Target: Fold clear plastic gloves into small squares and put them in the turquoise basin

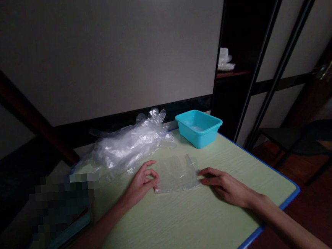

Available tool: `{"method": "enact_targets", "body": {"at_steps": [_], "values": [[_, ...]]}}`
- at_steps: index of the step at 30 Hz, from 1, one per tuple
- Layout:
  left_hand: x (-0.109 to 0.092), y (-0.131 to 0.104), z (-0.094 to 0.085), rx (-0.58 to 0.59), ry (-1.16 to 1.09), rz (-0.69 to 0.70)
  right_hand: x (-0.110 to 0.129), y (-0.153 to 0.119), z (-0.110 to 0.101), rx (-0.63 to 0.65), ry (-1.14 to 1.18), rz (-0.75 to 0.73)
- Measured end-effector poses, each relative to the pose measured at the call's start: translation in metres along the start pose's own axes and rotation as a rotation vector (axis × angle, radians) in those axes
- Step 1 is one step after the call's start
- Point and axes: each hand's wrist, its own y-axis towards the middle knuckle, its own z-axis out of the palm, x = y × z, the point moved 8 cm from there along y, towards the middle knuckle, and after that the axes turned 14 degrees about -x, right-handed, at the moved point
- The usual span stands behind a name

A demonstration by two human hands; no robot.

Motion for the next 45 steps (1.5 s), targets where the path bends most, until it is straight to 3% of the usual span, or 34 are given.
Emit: {"method": "enact_targets", "body": {"at_steps": [33, 40, 45], "values": [[0.001, 0.000, 0.000, 0.003, 0.001, -0.004, -0.006, -0.003, 0.002, -0.021, 0.085, -0.182], [-0.006, -0.003, -0.002, -0.020, 0.000, 0.001, -0.010, -0.006, -0.002, -0.037, 0.056, -0.080], [-0.008, -0.006, -0.001, -0.007, 0.027, 0.006, -0.011, -0.007, -0.023, -0.201, 0.011, 0.025]]}}
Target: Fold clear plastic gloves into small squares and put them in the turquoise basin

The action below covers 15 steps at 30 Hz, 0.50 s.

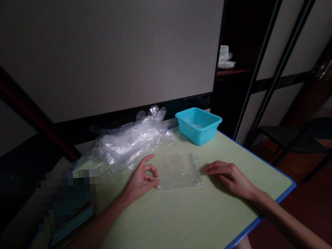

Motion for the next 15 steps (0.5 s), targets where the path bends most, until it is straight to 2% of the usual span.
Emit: {"method": "enact_targets", "body": {"at_steps": [2, 7, 9, 15], "values": [[0.001, -0.001, 0.001, 0.014, 0.020, 0.006, 0.007, -0.002, -0.001, -0.004, -0.042, -0.023], [0.003, 0.000, 0.002, 0.044, 0.055, 0.018, 0.031, -0.018, 0.023, 0.220, -0.198, -0.087], [0.003, -0.001, 0.004, 0.059, 0.069, 0.028, 0.037, -0.023, 0.028, 0.271, -0.263, -0.100], [0.001, -0.003, 0.009, 0.100, 0.180, 0.108, 0.038, -0.027, 0.027, 0.278, -0.284, -0.103]]}}
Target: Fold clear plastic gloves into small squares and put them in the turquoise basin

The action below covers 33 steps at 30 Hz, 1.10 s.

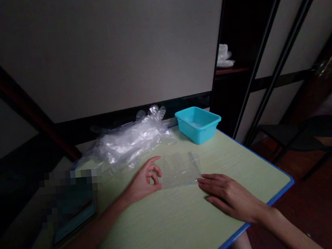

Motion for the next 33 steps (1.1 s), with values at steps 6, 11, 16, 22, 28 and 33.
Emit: {"method": "enact_targets", "body": {"at_steps": [6, 11, 16, 22, 28, 33], "values": [[-0.009, -0.003, 0.002, 0.054, 0.270, 0.186, -0.003, -0.001, 0.000, -0.034, -0.023, 0.026], [-0.012, -0.006, 0.004, 0.083, 0.329, 0.255, -0.003, -0.003, -0.002, -0.071, -0.060, 0.008], [-0.015, -0.006, 0.005, 0.112, 0.311, 0.283, 0.000, -0.004, -0.010, -0.151, -0.066, -0.057], [-0.030, -0.015, 0.005, 0.115, 0.409, 0.424, -0.001, -0.004, -0.014, -0.204, -0.051, -0.046], [-0.047, -0.036, 0.028, 0.107, 0.570, 0.549, -0.002, -0.003, -0.009, -0.155, -0.065, 0.001], [-0.042, -0.051, 0.052, 0.233, 0.693, 0.531, -0.005, 0.000, 0.001, -0.041, -0.091, 0.021]]}}
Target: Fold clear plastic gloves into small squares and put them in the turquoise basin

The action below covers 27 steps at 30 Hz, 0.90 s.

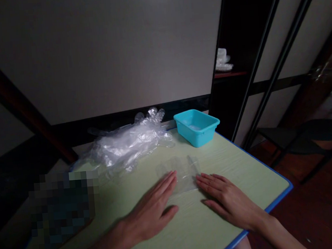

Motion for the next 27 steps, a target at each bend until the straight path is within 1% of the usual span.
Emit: {"method": "enact_targets", "body": {"at_steps": [2, 4, 8, 15, 22, 25, 27], "values": [[-0.002, -0.003, 0.006, 0.067, 0.029, 0.005, -0.001, 0.000, 0.002, 0.022, -0.009, 0.011], [-0.001, -0.005, 0.009, 0.122, 0.044, -0.002, -0.001, 0.000, 0.000, 0.016, -0.003, 0.016], [-0.001, -0.005, 0.012, 0.178, 0.049, 0.000, 0.000, 0.001, -0.004, -0.013, 0.036, 0.037], [0.000, -0.004, 0.008, 0.176, 0.046, 0.014, 0.003, 0.001, -0.005, -0.028, 0.052, 0.023], [0.004, -0.003, 0.004, 0.196, 0.043, 0.051, 0.009, 0.001, -0.004, 0.034, 0.046, -0.046], [0.009, -0.001, 0.002, 0.180, 0.050, 0.042, 0.013, 0.003, -0.005, 0.038, 0.071, -0.076], [0.012, 0.000, 0.000, 0.143, 0.046, 0.038, 0.015, 0.004, -0.006, 0.009, 0.076, -0.093]]}}
